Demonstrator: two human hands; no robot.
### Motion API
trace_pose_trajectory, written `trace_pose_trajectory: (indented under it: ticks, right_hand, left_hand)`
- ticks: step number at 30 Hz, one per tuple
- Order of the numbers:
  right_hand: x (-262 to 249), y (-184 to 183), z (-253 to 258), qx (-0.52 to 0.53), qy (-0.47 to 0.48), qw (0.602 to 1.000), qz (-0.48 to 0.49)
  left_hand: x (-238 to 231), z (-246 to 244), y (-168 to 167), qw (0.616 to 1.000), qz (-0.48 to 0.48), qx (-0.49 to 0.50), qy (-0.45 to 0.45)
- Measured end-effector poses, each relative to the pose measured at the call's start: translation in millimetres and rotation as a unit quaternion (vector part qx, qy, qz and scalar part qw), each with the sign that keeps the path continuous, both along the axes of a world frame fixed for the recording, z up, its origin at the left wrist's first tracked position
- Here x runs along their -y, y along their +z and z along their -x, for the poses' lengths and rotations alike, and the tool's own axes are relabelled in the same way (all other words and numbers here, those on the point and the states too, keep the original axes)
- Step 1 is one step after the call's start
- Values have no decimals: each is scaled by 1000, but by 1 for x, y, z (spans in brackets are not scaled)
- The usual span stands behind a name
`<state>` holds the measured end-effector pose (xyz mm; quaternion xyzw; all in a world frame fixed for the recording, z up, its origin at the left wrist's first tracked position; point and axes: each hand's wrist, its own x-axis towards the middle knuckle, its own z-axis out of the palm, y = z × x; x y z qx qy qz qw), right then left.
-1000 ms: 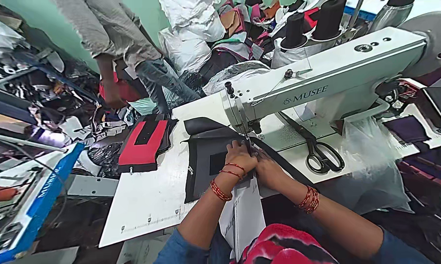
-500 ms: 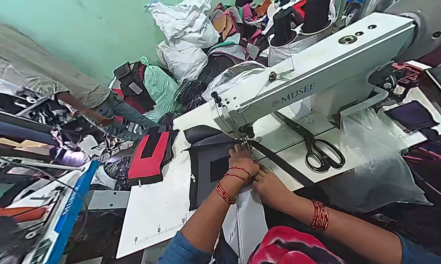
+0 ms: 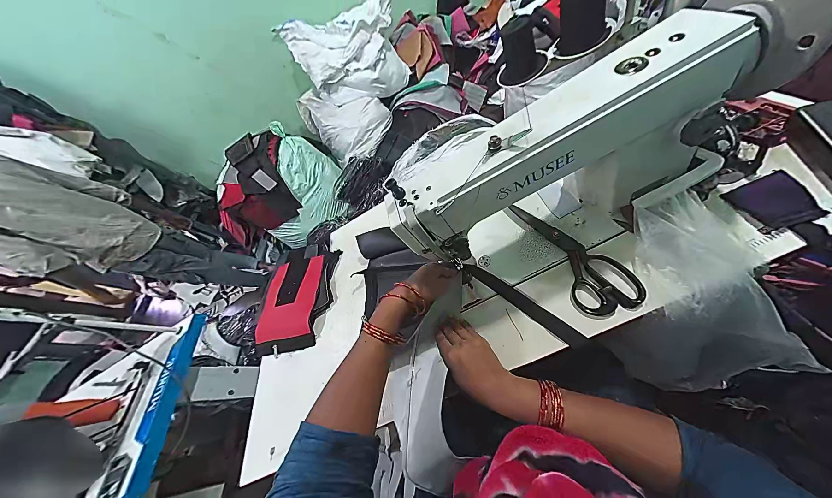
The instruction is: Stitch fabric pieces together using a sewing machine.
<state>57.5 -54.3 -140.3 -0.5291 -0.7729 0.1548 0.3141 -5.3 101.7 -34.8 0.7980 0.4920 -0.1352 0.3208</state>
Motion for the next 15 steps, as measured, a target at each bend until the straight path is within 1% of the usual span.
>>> trace_pose_trajectory:
  ticks: [1, 2, 5, 8, 10, 15]
  right_hand:
    - [-1, 2, 1, 7, 11, 1000, 22]
    - [-1, 2, -1, 14, 16, 1000, 23]
    - [5, -11, -20, 35, 28, 998, -38]
    - [11, -18, -49, 58, 50, 994, -79]
    - [15, -19, -61, 52, 72, 992, -90]
    - [40, -27, -73, 29, 110, 981, -158]
  left_hand:
    - [-1, -1, 5, 1000, 16, -5, 13]
    - [0, -3, 9, 999, 26, -15, 23]
    - [7, -8, 7, 999, 23, -6, 41]
    - [20, -9, -6, 996, 7, 52, 69]
    - [27, -9, -16, 994, -15, 76, 83]
    - [51, -27, -32, 986, -92, 38, 135]
